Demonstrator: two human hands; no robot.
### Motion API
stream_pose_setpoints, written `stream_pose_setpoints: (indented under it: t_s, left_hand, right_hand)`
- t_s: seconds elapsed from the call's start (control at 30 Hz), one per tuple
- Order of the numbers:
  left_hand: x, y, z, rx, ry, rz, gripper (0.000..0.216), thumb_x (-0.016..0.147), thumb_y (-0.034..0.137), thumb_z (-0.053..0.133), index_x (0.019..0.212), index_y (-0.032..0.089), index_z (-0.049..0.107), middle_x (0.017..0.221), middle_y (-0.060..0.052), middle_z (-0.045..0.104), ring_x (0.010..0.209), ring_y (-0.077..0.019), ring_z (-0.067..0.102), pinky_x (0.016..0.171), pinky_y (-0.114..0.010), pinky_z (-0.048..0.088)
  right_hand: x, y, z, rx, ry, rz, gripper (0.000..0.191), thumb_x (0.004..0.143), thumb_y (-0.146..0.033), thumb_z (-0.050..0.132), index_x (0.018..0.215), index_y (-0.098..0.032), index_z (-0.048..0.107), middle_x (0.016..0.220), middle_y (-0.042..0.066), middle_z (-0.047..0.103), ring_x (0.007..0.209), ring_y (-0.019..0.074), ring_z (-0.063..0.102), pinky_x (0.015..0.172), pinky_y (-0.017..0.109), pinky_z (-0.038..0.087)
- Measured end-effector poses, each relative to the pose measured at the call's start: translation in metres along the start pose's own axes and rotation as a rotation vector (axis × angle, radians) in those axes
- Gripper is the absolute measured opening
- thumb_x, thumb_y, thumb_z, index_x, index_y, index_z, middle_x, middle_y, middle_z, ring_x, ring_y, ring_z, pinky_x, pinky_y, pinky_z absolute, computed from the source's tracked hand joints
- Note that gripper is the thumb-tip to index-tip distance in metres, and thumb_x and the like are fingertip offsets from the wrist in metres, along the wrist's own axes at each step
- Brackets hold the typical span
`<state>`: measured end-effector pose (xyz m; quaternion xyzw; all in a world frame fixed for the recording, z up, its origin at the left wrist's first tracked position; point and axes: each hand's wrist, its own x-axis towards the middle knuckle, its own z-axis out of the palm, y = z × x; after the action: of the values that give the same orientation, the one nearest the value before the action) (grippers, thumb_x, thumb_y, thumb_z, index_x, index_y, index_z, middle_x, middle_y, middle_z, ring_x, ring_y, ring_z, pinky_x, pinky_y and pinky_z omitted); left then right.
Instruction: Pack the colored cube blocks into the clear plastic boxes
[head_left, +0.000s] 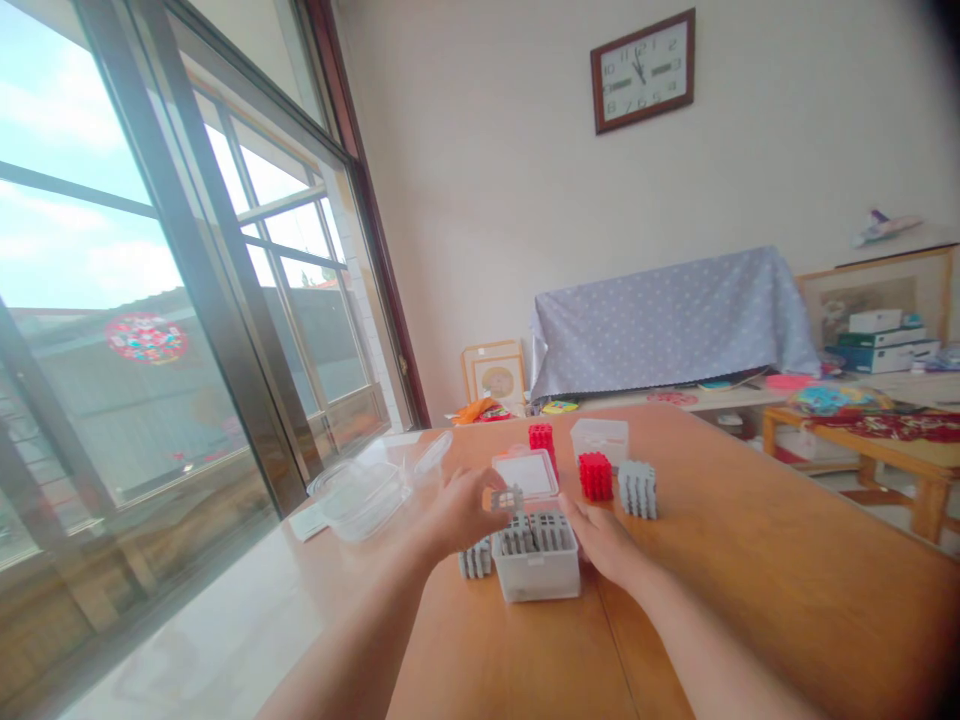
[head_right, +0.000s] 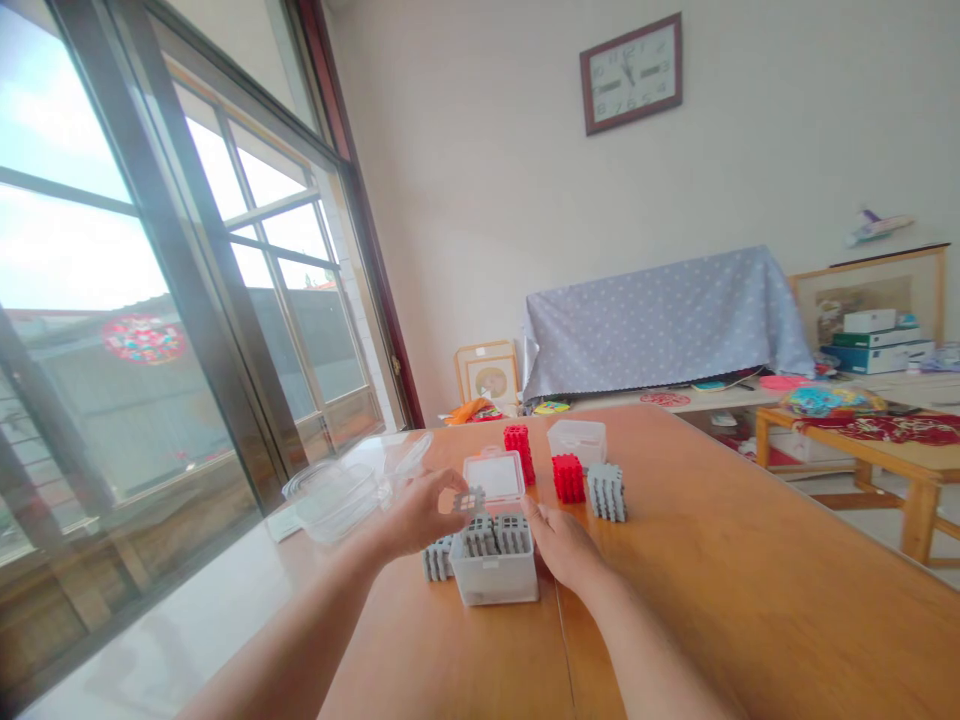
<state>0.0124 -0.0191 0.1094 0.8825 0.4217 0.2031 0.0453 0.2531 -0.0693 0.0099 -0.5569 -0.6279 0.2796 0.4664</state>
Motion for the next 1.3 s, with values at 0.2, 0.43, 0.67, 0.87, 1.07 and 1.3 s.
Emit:
stream_pose_setpoints:
  t_s: [0.2,0.43,0.67,0.87,1.07,1.3]
  left_hand:
    - [0.010,0.046,0.019,0.012,-0.076,0.095,0.030,0.073,0.043,0.072,0.100,0.029,0.068,0.099,-0.002,0.070,0.108,-0.0290,0.056,0.094,-0.041,0.042]
    - [0.003,0.053,0.021,0.030,-0.066,0.107,0.021,0.084,0.033,0.058,0.102,0.030,0.069,0.104,-0.003,0.069,0.108,-0.0275,0.055,0.095,-0.042,0.041]
    - [0.000,0.061,0.021,0.075,-0.138,0.178,0.027,0.086,0.022,0.049,0.095,0.030,0.073,0.099,-0.002,0.071,0.106,-0.0268,0.054,0.093,-0.042,0.039]
    - [-0.002,0.050,0.021,-0.048,-0.028,0.071,0.027,0.083,0.022,0.051,0.100,0.030,0.070,0.105,-0.003,0.071,0.109,-0.0283,0.054,0.096,-0.044,0.040]
    - [-0.026,-0.013,0.036,-0.360,0.308,-0.200,0.027,0.086,0.022,0.041,0.102,0.023,0.062,0.110,-0.004,0.069,0.109,-0.0221,0.060,0.096,-0.037,0.047]
    - [-0.075,-0.057,0.053,-0.576,0.342,-0.400,0.027,0.084,0.023,0.042,0.108,0.020,0.055,0.115,-0.008,0.066,0.113,-0.0213,0.060,0.099,-0.037,0.046]
  right_hand:
    - [0.003,0.006,0.000,0.053,-0.027,-0.010,0.074,0.091,-0.076,0.028,0.120,-0.022,0.071,0.113,0.009,0.075,0.114,0.0308,0.064,0.099,0.040,0.046]
    - [0.002,0.003,-0.004,-0.022,0.032,-0.024,0.070,0.094,-0.072,0.026,0.113,-0.023,0.074,0.108,0.008,0.076,0.107,0.0294,0.066,0.089,0.035,0.047]
    - [0.001,-0.001,-0.006,-0.080,0.072,0.004,0.069,0.095,-0.069,0.025,0.087,-0.021,0.072,0.082,0.007,0.074,0.084,0.0262,0.068,0.070,0.030,0.044]
    - [0.003,0.005,-0.006,-0.130,0.127,0.017,0.069,0.095,-0.069,0.024,0.081,-0.021,0.070,0.074,0.006,0.071,0.078,0.0254,0.066,0.069,0.031,0.042]
    - [0.006,0.014,-0.007,-0.148,0.199,0.091,0.072,0.092,-0.072,0.024,0.098,-0.021,0.074,0.065,0.006,0.067,0.072,0.0263,0.065,0.069,0.034,0.046]
    - [0.003,0.030,-0.003,-0.039,0.332,0.167,0.076,0.087,-0.077,0.028,0.104,-0.019,0.075,0.066,0.007,0.069,0.069,0.0272,0.066,0.065,0.037,0.049]
